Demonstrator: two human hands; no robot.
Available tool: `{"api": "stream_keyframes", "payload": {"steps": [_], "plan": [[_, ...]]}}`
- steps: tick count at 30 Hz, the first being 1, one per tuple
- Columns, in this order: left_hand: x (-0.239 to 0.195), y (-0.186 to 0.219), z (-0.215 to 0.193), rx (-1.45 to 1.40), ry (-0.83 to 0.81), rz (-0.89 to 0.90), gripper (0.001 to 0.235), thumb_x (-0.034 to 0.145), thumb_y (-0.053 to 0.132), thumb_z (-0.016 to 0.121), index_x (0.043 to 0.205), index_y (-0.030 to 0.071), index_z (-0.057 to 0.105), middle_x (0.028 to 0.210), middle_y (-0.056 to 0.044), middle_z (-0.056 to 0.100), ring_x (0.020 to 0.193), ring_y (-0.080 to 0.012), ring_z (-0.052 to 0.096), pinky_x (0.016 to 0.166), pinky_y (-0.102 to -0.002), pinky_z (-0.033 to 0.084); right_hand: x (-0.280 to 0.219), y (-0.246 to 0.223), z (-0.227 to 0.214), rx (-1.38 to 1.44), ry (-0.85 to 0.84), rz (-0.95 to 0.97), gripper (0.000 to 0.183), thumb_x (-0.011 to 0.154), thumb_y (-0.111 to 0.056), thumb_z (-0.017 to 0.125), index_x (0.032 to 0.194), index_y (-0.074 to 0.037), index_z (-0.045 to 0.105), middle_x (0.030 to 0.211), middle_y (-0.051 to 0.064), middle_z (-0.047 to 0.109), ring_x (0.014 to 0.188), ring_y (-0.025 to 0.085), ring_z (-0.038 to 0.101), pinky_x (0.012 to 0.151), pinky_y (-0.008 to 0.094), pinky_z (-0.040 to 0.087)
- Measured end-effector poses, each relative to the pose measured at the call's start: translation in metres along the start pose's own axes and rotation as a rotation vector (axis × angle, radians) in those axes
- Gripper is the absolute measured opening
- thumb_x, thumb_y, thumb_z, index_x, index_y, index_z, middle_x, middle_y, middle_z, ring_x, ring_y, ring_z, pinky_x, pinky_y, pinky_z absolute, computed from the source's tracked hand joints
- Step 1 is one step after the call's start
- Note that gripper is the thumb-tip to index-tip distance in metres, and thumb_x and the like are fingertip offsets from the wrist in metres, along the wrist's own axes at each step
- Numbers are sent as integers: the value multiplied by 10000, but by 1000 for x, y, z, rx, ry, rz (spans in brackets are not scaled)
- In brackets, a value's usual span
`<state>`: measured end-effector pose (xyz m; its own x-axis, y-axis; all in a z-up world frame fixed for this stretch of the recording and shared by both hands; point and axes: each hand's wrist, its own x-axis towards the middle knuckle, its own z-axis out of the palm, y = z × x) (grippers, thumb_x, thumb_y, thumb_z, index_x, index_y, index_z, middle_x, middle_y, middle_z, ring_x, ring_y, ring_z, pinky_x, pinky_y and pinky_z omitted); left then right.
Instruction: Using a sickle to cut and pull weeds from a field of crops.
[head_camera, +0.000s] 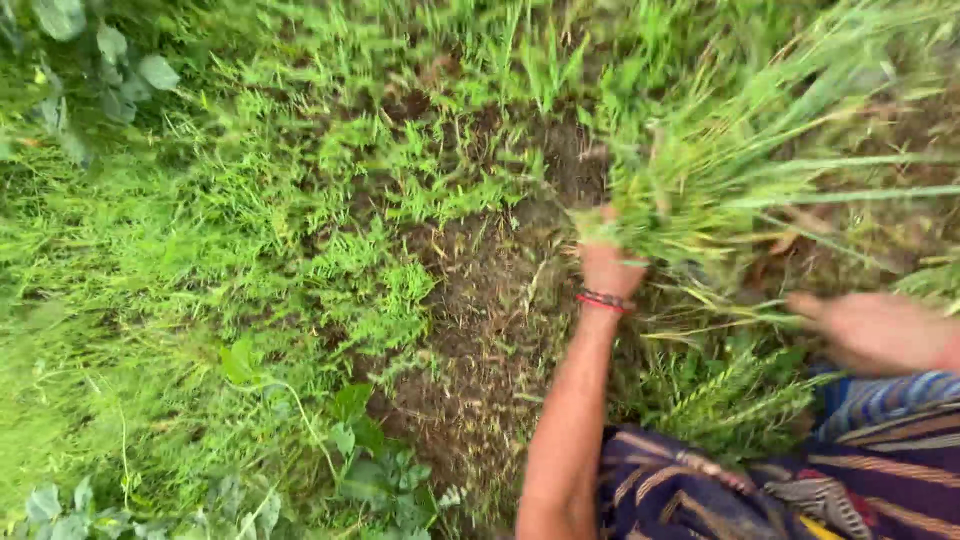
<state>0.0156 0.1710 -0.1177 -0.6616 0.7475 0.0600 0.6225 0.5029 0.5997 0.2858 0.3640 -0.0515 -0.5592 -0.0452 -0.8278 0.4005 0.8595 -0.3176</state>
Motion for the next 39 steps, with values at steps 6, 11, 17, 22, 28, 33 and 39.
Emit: {"api": "stream_keyframes", "payload": {"steps": [6,11,17,22,28,33,39], "plan": [[-26,102,-41,193,-391,97,279,615,251,798,751,11,754,785,-196,702,972,-354,682,918,-480,552,77,94,30,-303,-115,184,441,974,-457,545,1359,-250,605,1131,40,695,1044,197,708,946,364,570],[15,44,-69,292,-396,-372,172,808,186,712,748,27,739,765,-173,702,729,-298,723,693,-417,583,96,-29,-107,-265,231,-96,524,906,-351,614,1415,-262,528,1283,79,637,1195,266,628,1037,447,518],[74,-8,-98,373,-82,-503,234,718,127,756,885,-36,740,1162,-322,596,1029,-373,600,824,-440,558,88,-112,-200,-172,381,-125,775,822,-100,615,1557,-166,381,787,186,742,750,357,758,677,492,628],[98,-58,-75,710,96,-420,202,568,214,805,749,137,760,1365,-260,580,1306,-343,440,1046,-474,476,106,-134,-185,-261,330,-123,586,905,-112,566,1477,-137,444,805,170,742,750,344,761,657,495,626],[62,-101,-22,-187,174,-375,253,801,138,720,1044,84,761,923,-137,666,905,-249,622,816,-417,528,74,-111,-123,-149,323,-178,695,793,-38,600,1456,-68,394,712,153,705,644,326,736,588,468,616],[20,-62,-21,217,-113,-99,301,723,183,758,984,47,697,937,-144,666,809,-250,637,673,-378,552,15,-85,-94,-184,75,-56,743,853,-155,584,1540,-214,306,791,108,753,722,285,752,697,449,628],[-37,59,-109,355,-265,139,731,742,27,699,1456,-103,610,774,-122,672,656,-272,651,647,-420,537,62,7,32,-83,429,-314,722,682,-206,608,1387,-314,499,1044,111,753,808,328,762,675,497,624]]}}
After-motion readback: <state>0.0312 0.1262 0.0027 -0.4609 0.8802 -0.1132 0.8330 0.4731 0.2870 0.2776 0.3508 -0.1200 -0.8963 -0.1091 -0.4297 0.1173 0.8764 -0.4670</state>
